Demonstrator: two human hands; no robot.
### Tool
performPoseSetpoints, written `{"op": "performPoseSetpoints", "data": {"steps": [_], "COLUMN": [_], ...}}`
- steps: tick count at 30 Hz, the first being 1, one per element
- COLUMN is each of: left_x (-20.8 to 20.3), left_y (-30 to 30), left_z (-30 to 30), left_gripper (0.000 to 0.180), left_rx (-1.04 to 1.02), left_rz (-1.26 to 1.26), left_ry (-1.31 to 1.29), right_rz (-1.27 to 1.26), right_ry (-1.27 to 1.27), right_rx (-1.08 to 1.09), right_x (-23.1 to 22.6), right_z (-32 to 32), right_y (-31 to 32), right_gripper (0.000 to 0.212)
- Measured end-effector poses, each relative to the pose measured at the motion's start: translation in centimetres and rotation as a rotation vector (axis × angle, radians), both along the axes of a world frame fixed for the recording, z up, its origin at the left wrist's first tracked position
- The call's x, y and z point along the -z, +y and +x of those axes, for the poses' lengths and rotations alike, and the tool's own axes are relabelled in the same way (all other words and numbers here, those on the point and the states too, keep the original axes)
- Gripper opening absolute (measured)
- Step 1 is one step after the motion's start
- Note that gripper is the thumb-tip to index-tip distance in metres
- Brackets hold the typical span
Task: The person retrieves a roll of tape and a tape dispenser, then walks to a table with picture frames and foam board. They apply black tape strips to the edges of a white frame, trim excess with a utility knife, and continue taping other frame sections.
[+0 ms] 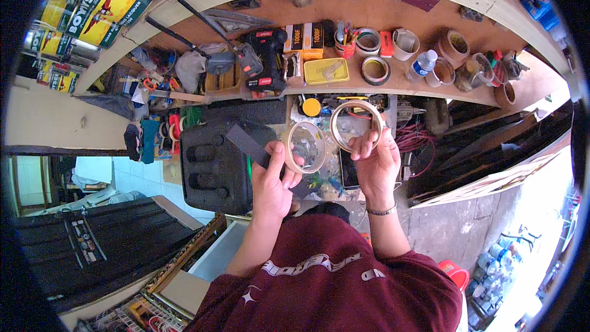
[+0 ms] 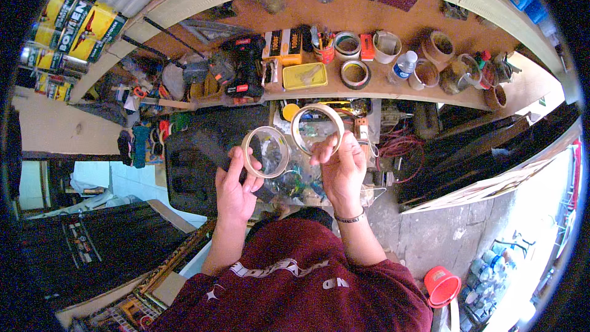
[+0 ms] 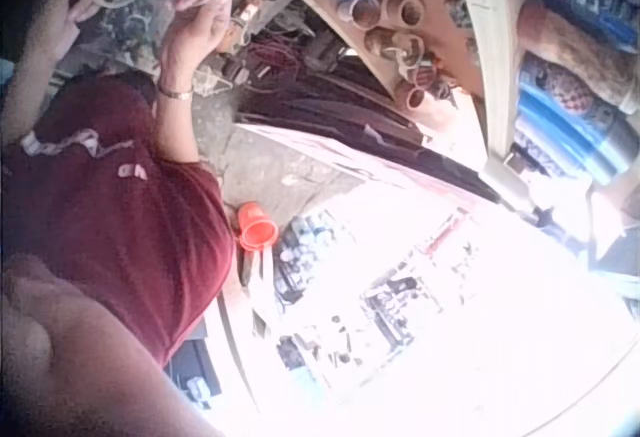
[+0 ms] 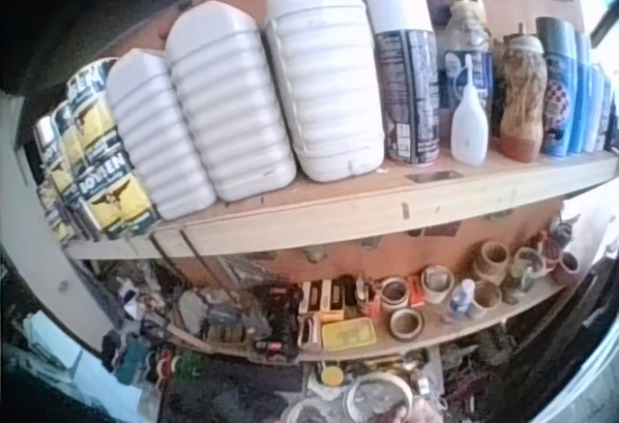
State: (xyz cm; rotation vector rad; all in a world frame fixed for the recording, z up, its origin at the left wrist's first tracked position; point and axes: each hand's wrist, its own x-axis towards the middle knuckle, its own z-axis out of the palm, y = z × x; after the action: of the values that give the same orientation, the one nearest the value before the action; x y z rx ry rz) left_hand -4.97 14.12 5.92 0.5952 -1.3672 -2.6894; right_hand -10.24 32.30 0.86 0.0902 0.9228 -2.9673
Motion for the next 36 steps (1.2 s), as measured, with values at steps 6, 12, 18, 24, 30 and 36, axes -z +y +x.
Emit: {"op": "performPoseSetpoints", "data": {"steps": [6,12,18,24,30,36], "left_x": [0.3,0.8,0.8,1.3,1.1,0.1], "left_y": [-0.3,-0.5,-0.6,-0.4,-1.6,-4.5], "left_z": [0.6,0.9,0.9,1.0,1.6,5.6], "left_gripper": [0.023,0.026,0.027,0.028,0.032,0.025], "left_rx": [-0.038,-0.024,-0.021,0.003,-0.091,-0.011], "left_rz": [0.045,0.103,0.146,0.015,0.001,-0.005], "left_ry": [-0.035,0.002,-0.027,-0.067,-0.057,-0.012], "right_rz": [-0.233,-0.074,1.299,1.576,1.711,2.141], "right_ry": [-0.048,0.117,0.971,1.135,0.771,0.521], "right_rx": [-0.090,-0.068,0.047,0.079,0.487,0.485], "right_x": [-1.0,-1.5,-2.4,0.3,6.9,15.8], "right_z": [-0.4,0.1,0.2,1.6,-8.1,-26.3], "right_y": [0.8,1.4,3.1,1.2,3.0,6.9], "right_gripper": [0.033,0.032,0.033,0.026,0.010,0.028]}}
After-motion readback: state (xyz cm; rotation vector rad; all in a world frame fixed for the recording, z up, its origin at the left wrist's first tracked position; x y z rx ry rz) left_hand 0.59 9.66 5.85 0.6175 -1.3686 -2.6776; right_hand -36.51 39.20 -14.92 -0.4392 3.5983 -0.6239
